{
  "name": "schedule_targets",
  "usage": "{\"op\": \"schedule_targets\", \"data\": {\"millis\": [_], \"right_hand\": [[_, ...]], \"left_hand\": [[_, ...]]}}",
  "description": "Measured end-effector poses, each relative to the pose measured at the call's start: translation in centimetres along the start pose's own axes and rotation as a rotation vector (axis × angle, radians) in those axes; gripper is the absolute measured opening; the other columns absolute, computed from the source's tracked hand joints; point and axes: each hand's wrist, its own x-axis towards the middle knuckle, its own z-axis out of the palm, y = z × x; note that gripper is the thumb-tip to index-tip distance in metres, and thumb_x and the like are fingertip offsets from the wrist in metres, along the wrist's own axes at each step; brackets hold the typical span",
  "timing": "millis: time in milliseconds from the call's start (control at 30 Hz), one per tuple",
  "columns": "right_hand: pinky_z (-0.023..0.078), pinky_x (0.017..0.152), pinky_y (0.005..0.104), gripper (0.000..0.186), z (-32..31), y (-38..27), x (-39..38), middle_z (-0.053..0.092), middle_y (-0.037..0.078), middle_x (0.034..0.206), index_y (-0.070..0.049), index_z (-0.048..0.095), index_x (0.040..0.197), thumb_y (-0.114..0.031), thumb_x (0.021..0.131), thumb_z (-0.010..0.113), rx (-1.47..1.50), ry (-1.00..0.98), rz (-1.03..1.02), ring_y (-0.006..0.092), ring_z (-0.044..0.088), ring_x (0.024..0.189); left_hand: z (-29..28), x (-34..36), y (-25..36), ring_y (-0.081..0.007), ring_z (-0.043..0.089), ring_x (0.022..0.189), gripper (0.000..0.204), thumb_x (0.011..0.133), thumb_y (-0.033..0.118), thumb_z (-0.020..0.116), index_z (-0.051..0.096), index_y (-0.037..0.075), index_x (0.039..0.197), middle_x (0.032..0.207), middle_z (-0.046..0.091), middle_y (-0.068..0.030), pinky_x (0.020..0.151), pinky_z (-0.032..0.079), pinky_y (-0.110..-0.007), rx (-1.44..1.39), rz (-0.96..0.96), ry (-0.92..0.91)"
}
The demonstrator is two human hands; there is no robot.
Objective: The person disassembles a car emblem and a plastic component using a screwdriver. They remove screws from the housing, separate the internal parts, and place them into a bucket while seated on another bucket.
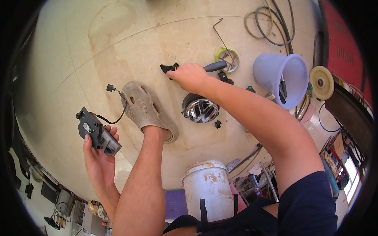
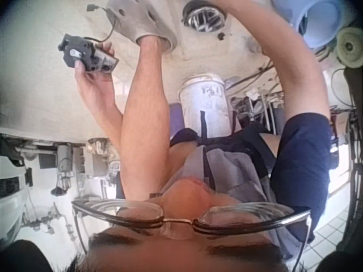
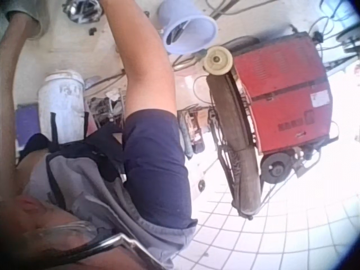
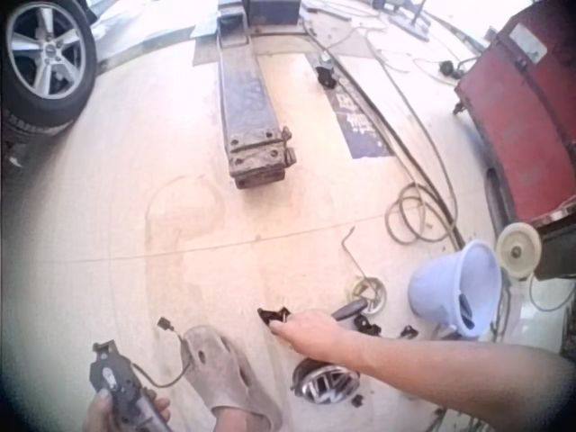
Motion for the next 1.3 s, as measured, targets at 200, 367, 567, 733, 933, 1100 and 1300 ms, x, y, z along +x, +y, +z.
{"op": "schedule_targets", "data": {"millis": [200, 367, 567, 733, 933, 1100, 1300], "right_hand": [[0.053, 0.065, 0.0466, 0.025, 0.3, -0.3, 0.3, 0.069, 0.011, 0.084, -0.016, 0.062, 0.111, -0.007, 0.088, 0.054, 0.037, -0.004, 0.020, 0.0338, 0.070, 0.082], [0.051, 0.065, 0.0474, 0.031, 0.5, 0.0, 0.5, 0.068, 0.010, 0.086, -0.020, 0.061, 0.114, -0.005, 0.087, 0.055, 0.019, -0.032, -0.069, 0.0344, 0.068, 0.082], [0.052, 0.065, 0.0461, 0.030, 1.1, 0.3, 0.9, 0.067, 0.009, 0.084, -0.020, 0.062, 0.113, -0.006, 0.087, 0.054, -0.016, -0.036, -0.131, 0.0339, 0.068, 0.080], [0.053, 0.063, 0.0437, 0.030, 0.0, -0.5, -0.6, 0.069, 0.008, 0.087, -0.017, 0.062, 0.115, -0.007, 0.087, 0.056, 0.027, 0.083, -0.180, 0.0305, 0.070, 0.079], [0.045, 0.055, 0.0341, 0.011, -3.3, -1.0, -7.7, 0.060, 0.008, 0.068, -0.009, 0.068, 0.102, -0.014, 0.092, 0.066, 0.559, 0.533, 0.063, 0.0196, 0.058, 0.059], [0.033, 0.052, 0.0254, 0.014, -4.3, 4.0, -10.5, 0.045, -0.002, 0.057, -0.003, 0.069, 0.097, -0.014, 0.090, 0.071, 0.741, 0.584, 0.620, 0.0050, 0.039, 0.055], [0.044, 0.057, 0.0309, 0.027, -2.0, 7.0, -8.9, 0.055, 0.003, 0.061, 0.003, 0.068, 0.094, -0.022, 0.086, 0.074, 0.614, 0.480, 0.605, 0.0118, 0.051, 0.057]], "left_hand": [[-0.1, -0.1, -0.2, -0.0330, 0.064, 0.112, 0.047, 0.103, 0.033, 0.050, 0.047, -0.001, 0.136, 0.120, 0.062, -0.0188, 0.097, 0.052, -0.042, -0.011, -0.043, 0.015], [-0.2, -0.1, -0.5, -0.0334, 0.064, 0.112, 0.046, 0.103, 0.033, 0.050, 0.047, 0.000, 0.135, 0.120, 0.062, -0.0186, 0.098, 0.052, -0.042, 0.001, -0.060, 0.012], [-0.3, 0.0, -0.5, -0.0335, 0.064, 0.112, 0.048, 0.103, 0.034, 0.051, 0.046, 0.000, 0.137, 0.120, 0.062, -0.0184, 0.098, 0.052, -0.043, 0.018, -0.068, 0.015], [-0.4, -0.1, -0.9, -0.0307, 0.064, 0.114, 0.049, 0.104, 0.037, 0.049, 0.049, -0.001, 0.135, 0.120, 0.064, -0.0174, 0.099, 0.051, -0.041, 0.034, -0.080, 0.010], [0.2, 0.0, -1.6, -0.0281, 0.064, 0.113, 0.051, 0.103, 0.039, 0.050, 0.050, -0.002, 0.134, 0.121, 0.064, -0.0162, 0.099, 0.052, -0.039, 0.026, -0.111, -0.002], [0.8, -0.3, -2.1, -0.0273, 0.064, 0.112, 0.051, 0.103, 0.040, 0.051, 0.051, -0.001, 0.134, 0.119, 0.065, -0.0155, 0.098, 0.052, -0.038, 0.050, -0.113, -0.068], [0.8, -0.4, -2.2, -0.0276, 0.065, 0.111, 0.049, 0.104, 0.038, 0.050, 0.051, -0.001, 0.134, 0.119, 0.065, -0.0157, 0.097, 0.052, -0.038, 0.057, -0.117, -0.050]]}}
